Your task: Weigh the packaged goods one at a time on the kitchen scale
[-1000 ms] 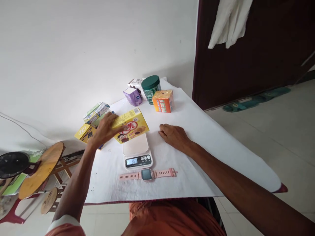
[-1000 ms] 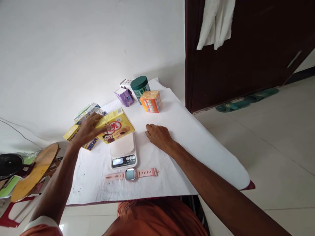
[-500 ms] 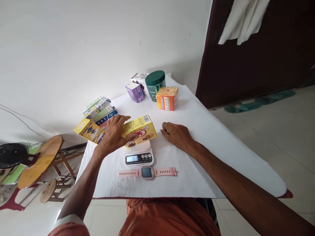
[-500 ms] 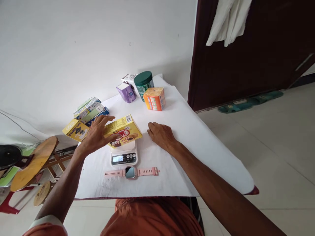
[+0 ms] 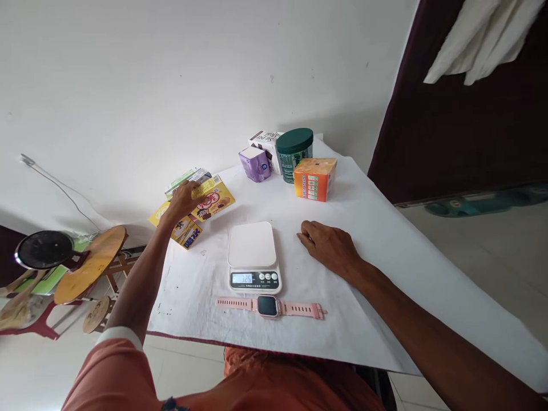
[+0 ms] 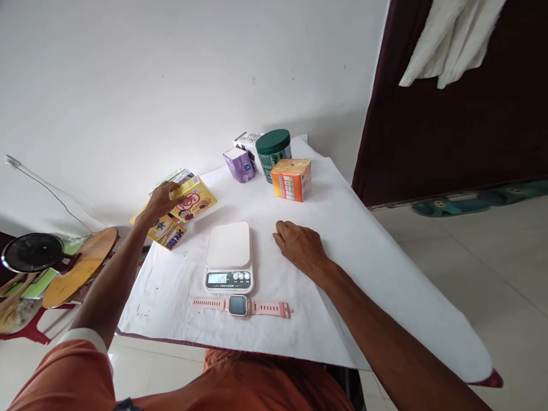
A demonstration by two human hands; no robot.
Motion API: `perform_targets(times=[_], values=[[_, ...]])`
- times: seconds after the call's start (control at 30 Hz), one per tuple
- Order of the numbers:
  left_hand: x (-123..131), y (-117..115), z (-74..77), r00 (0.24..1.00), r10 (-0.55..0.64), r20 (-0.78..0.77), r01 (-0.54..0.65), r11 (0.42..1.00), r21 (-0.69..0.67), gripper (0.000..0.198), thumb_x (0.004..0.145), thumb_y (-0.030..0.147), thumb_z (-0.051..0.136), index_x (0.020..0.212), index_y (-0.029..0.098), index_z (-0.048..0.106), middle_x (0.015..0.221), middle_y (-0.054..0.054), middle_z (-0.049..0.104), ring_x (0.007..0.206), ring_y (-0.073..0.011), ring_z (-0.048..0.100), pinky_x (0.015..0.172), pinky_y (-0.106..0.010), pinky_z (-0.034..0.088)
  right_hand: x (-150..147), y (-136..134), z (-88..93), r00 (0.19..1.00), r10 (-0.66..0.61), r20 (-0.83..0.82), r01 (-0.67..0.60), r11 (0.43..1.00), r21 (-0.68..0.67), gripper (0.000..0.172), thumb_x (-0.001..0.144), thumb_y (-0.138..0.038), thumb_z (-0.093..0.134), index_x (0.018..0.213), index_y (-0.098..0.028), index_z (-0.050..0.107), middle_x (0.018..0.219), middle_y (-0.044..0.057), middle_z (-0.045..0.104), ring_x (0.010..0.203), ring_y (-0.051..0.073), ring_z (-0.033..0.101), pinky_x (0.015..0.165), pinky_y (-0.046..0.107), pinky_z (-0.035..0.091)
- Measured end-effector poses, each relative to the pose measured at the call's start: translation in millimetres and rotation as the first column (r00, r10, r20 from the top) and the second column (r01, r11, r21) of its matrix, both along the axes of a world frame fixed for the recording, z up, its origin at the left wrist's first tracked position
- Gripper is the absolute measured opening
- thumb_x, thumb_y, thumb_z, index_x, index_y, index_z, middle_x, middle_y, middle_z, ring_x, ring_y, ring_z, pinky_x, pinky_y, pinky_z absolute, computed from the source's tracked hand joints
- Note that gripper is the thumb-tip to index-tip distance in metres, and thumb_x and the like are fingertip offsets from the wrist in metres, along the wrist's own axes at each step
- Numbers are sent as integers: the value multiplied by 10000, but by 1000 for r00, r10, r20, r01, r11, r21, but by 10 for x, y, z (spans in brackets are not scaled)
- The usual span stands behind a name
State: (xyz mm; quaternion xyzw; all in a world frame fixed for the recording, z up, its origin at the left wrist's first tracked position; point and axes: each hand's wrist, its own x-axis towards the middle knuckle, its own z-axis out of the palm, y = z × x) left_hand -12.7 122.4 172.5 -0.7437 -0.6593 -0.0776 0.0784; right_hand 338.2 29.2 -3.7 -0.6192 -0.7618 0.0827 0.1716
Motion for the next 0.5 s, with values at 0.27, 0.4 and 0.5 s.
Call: perform_targets(times=[0.27, 0.4, 0.5], values=[[-102, 89, -308, 980, 78, -185, -68, 996, 56, 358, 906, 323, 683, 1258, 259, 670, 1413, -178, 596, 1361, -399, 522, 1125, -548, 417, 25, 4, -30, 999, 13, -32, -12, 1000, 19, 191, 1046, -278, 484, 952, -202, 631, 945, 65, 746, 764, 197, 650, 623, 315, 265], [18, 30, -277, 968, 64, -244, -44, 995, 85, 373, 925, 310, 671, 1290, 237, 646, 1390, -187, 604, 1339, -404, 526, 1098, -539, 425, 13, -6, 8, 1000, 5, -6, -5, 1000, -1, 197, 1057, -282, 485, 975, -190, 638, 970, 70, 755, 785, 202, 663, 628, 315, 269], [220, 3, -237, 979, -23, -203, 46, 993, 109, 426, 929, 353, 698, 1326, 217, 629, 1387, -186, 597, 1324, -401, 532, 1079, -529, 435, 1, -17, 56, 1000, 3, 9, -3, 1000, -8, 214, 1070, -278, 471, 1008, -181, 651, 1005, 76, 762, 816, 206, 680, 640, 314, 280]])
